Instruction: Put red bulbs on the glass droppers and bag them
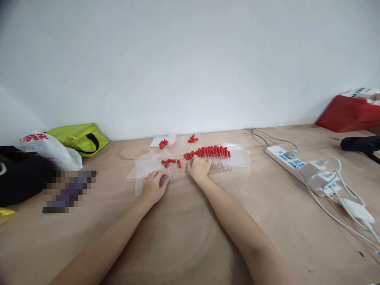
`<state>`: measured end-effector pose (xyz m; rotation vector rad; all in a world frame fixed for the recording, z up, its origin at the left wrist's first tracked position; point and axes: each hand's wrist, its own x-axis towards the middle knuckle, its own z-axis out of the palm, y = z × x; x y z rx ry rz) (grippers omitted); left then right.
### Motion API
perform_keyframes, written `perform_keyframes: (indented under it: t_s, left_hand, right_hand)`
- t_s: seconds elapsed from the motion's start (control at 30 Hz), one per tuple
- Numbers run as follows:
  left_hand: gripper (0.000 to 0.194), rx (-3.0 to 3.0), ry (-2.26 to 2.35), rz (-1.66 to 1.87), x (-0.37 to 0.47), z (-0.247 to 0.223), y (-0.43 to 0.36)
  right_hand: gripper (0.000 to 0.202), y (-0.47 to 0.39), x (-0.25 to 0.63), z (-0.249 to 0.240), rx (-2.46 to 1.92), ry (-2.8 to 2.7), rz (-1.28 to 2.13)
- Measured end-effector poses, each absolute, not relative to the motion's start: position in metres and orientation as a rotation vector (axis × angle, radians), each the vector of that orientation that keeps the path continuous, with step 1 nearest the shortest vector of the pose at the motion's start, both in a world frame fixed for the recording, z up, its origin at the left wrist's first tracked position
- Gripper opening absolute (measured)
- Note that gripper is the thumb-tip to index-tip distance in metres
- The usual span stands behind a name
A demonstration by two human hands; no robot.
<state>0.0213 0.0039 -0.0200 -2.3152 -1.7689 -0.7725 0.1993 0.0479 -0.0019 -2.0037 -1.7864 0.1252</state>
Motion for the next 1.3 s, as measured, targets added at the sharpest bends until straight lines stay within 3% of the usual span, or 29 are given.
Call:
perform_keyframes:
  t_s: [0.23,0.47,0.73,1.03,1.3]
  left_hand:
    - [0.013,-2.273,-1.789,-0.797,0.034,-0.004,0.024]
    - [0.023,-2.586,-1.584,-0.469,0.048,0.013,0.083]
    - [0.013,-2.770,-1.462,-0.441,0.047,0.017,0.111]
    - [0.006,-2.893,-1.343,-0.848,0.045,0.010,0.012]
    - [0.018,-2.944,-1.424,-0.924,0.047,-0.013,-0.030]
  right_hand:
    - [0.032,0.029,0.185,0.006,-1.985,-2.034,0.167]
    - [0.029,0.008,0.198,0.001,-1.990,-2.142,0.110]
    - [0.022,-0.025,0.233,-0.017,-1.743,-2.183,-0.062]
    - [0.015,-0.032,0.251,-0.025,-1.625,-2.142,0.002]
    - [0.014,-0.030,0.254,-0.032,-1.416,-2.099,0.185]
